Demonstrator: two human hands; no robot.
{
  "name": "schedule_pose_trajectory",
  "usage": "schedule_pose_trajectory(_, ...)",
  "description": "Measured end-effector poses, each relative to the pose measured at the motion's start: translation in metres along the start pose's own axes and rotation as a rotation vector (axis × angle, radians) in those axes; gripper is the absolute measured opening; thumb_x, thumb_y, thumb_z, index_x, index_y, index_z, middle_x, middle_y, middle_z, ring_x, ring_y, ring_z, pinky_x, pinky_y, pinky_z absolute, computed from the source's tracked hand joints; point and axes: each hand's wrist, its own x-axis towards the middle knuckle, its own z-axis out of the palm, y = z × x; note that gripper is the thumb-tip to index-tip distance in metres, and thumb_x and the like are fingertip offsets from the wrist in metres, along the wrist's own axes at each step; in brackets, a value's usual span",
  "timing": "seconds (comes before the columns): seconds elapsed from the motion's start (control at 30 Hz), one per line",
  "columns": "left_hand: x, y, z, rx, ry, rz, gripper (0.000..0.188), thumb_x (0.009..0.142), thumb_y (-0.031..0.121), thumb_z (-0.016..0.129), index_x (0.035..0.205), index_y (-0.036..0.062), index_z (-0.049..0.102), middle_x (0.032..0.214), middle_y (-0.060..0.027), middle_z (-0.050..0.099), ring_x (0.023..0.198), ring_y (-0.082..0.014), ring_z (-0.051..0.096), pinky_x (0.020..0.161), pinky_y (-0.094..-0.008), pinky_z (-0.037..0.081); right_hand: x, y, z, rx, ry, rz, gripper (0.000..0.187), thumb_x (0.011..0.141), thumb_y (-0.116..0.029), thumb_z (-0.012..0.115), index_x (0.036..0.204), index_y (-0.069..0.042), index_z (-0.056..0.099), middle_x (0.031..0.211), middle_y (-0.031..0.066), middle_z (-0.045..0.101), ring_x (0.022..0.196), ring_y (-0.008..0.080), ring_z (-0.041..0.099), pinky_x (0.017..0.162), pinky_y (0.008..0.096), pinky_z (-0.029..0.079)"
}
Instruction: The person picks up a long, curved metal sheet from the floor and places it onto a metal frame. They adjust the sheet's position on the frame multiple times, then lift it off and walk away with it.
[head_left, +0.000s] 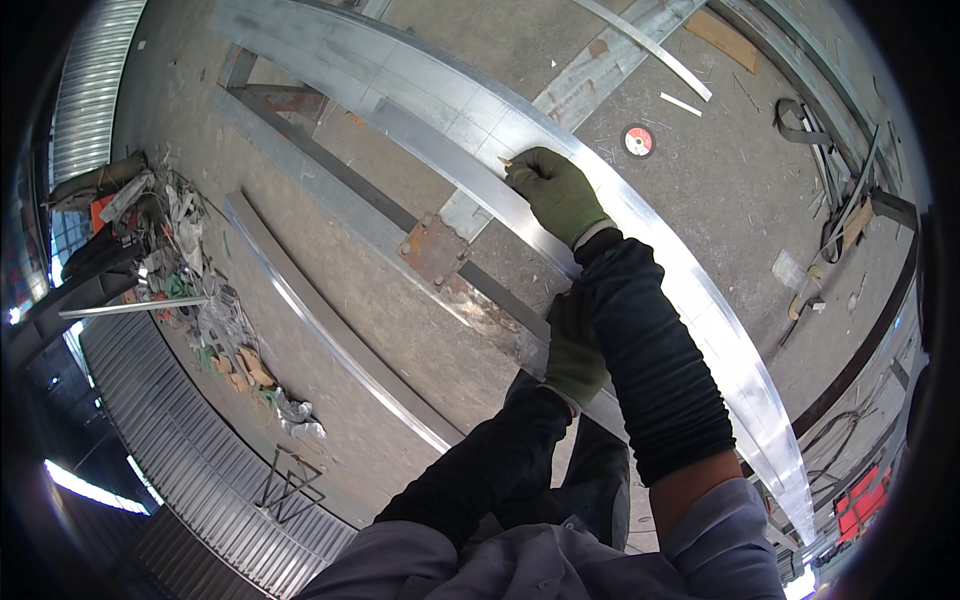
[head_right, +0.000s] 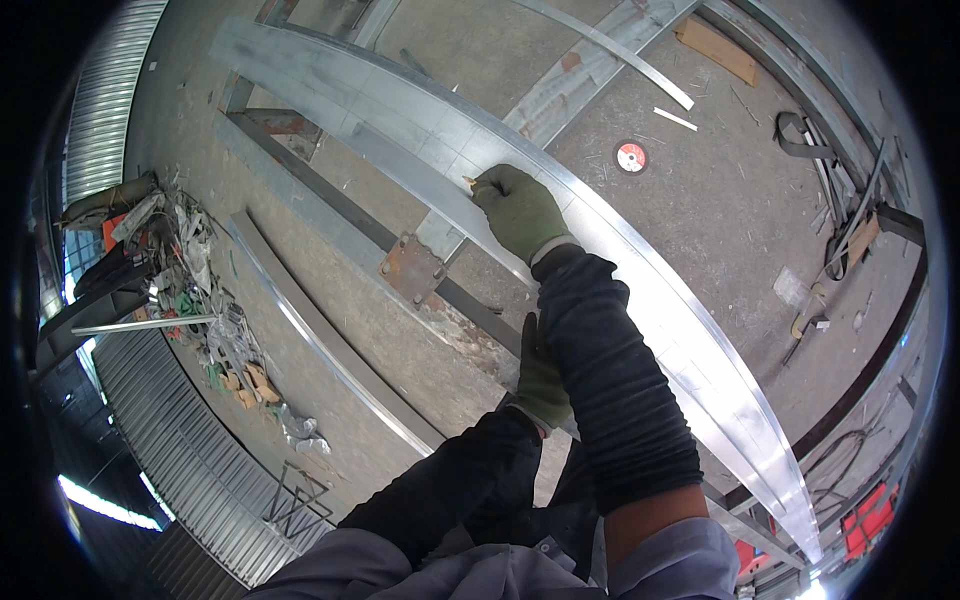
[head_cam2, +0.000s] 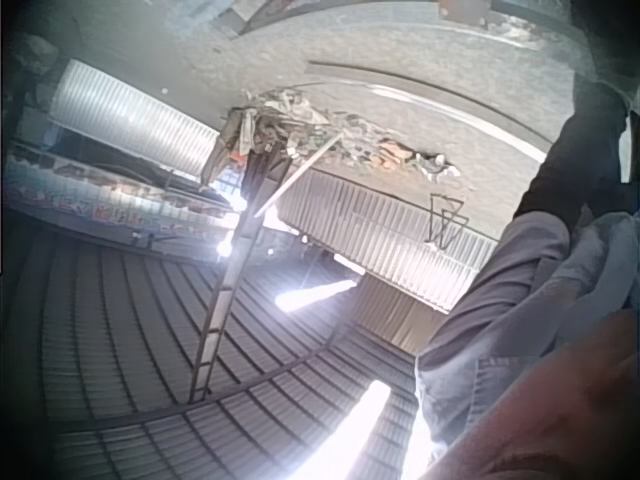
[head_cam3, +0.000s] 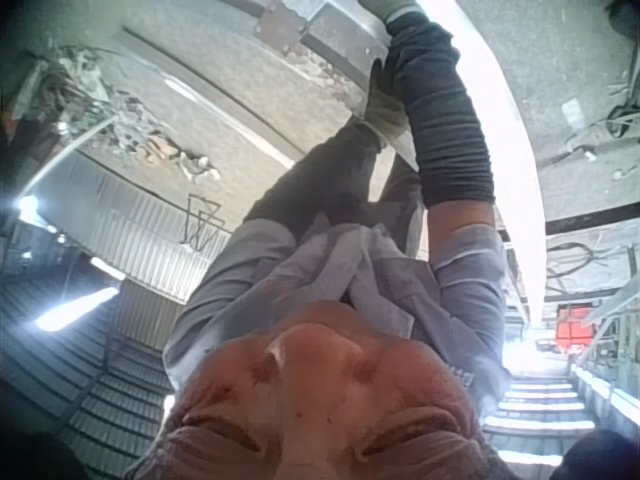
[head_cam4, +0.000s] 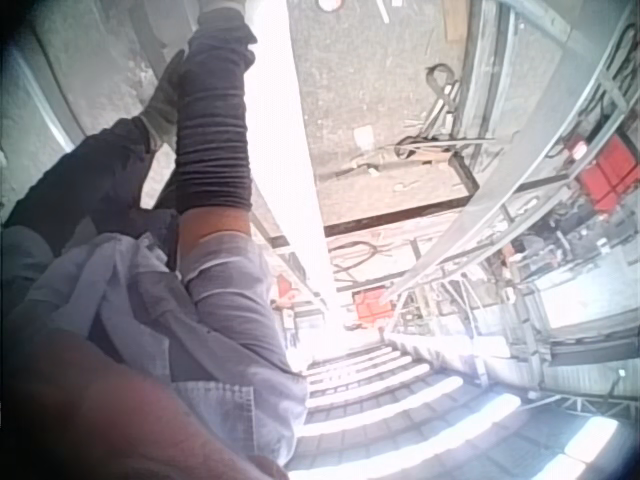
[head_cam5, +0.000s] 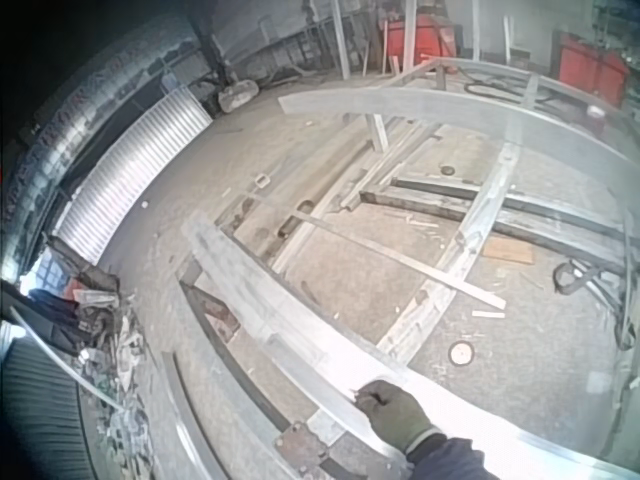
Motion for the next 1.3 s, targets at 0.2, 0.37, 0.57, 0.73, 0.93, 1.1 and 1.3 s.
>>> schedule_pose_trajectory(0.2,0.002,0.001,-0.003,-0.042,-0.017,-0.007,0.078,0.097,0.041,0.058,0.162,0.0036,0.035,0.163,-0.0307,0.026,0.153,-0.055,0.021,0.123,-0.0736,0.018,0.002,0.006,-0.001,0.019,0.0,-0.013,0.028,0.099,-0.029,0.065,0.11,-0.004,0.072,0.102,0.0162,0.076,0.096,0.0278,0.072,0.088,0.036,0.054)
schedule_pose_trajectory(0.37,0.001,0.001,0.0,-0.056,0.012,-0.012,0.077,0.096,0.039,0.06,0.16,0.0019,0.037,0.163,-0.0316,0.026,0.152,-0.0555,0.023,0.123,-0.0736,0.018,0.002,0.007,-0.001,0.021,0.001,-0.012,0.027,0.099,-0.029,0.066,0.111,-0.005,0.073,0.102,0.0155,0.076,0.097,0.0273,0.072,0.088,0.0361,0.054)
schedule_pose_trajectory(0.57,-0.005,0.0,0.014,-0.487,-0.027,-0.134,0.077,0.096,0.037,0.06,0.16,0.001,0.037,0.163,-0.0324,0.026,0.151,-0.0558,0.024,0.122,-0.0732,0.02,0.002,0.004,-0.002,0.024,-0.011,0.012,0.028,0.1,-0.029,0.066,0.111,-0.005,0.073,0.102,0.0145,0.077,0.097,0.0266,0.073,0.089,0.0359,0.055)
schedule_pose_trajectory(0.73,-0.004,-0.001,0.015,-0.797,-0.05,-0.214,0.076,0.097,0.036,0.059,0.159,-0.0004,0.037,0.162,-0.0335,0.027,0.15,-0.0562,0.026,0.121,-0.0728,0.022,0.0,-0.002,-0.002,0.009,-0.014,0.008,0.028,0.099,-0.028,0.065,0.112,-0.004,0.074,0.103,0.0147,0.077,0.098,0.0264,0.073,0.089,0.0356,0.055)
schedule_pose_trajectory(0.93,0.004,0.003,-0.005,-0.155,0.008,-0.022,0.073,0.096,0.033,0.058,0.158,-0.0022,0.039,0.16,-0.0353,0.029,0.15,-0.0573,0.026,0.121,-0.0734,0.023,-0.001,0.0,-0.005,0.028,-0.005,0.005,0.027,0.099,-0.028,0.065,0.11,-0.004,0.073,0.102,0.0139,0.077,0.097,0.025,0.073,0.089,0.035,0.055)
schedule_pose_trajectory(1.1,0.002,0.0,-0.005,-0.183,0.006,-0.031,0.071,0.095,0.03,0.06,0.155,-0.0042,0.042,0.157,-0.0374,0.033,0.149,-0.0585,0.027,0.121,-0.074,0.022,0.0,-0.001,-0.003,0.027,-0.016,0.006,0.027,0.1,-0.028,0.065,0.11,-0.004,0.073,0.102,0.0131,0.077,0.096,0.024,0.072,0.088,0.0343,0.055)
schedule_pose_trajectory(1.3,0.009,0.004,-0.014,-0.293,0.1,-0.055,0.072,0.096,0.031,0.059,0.157,-0.002,0.039,0.159,-0.0345,0.033,0.149,-0.0565,0.029,0.12,-0.073,0.024,-0.003,-0.011,-0.002,-0.152,0.026,-0.047,0.024,0.097,-0.028,0.066,0.107,-0.008,0.075,0.1,0.0133,0.077,0.095,0.0295,0.073,0.087,0.0385,0.056)
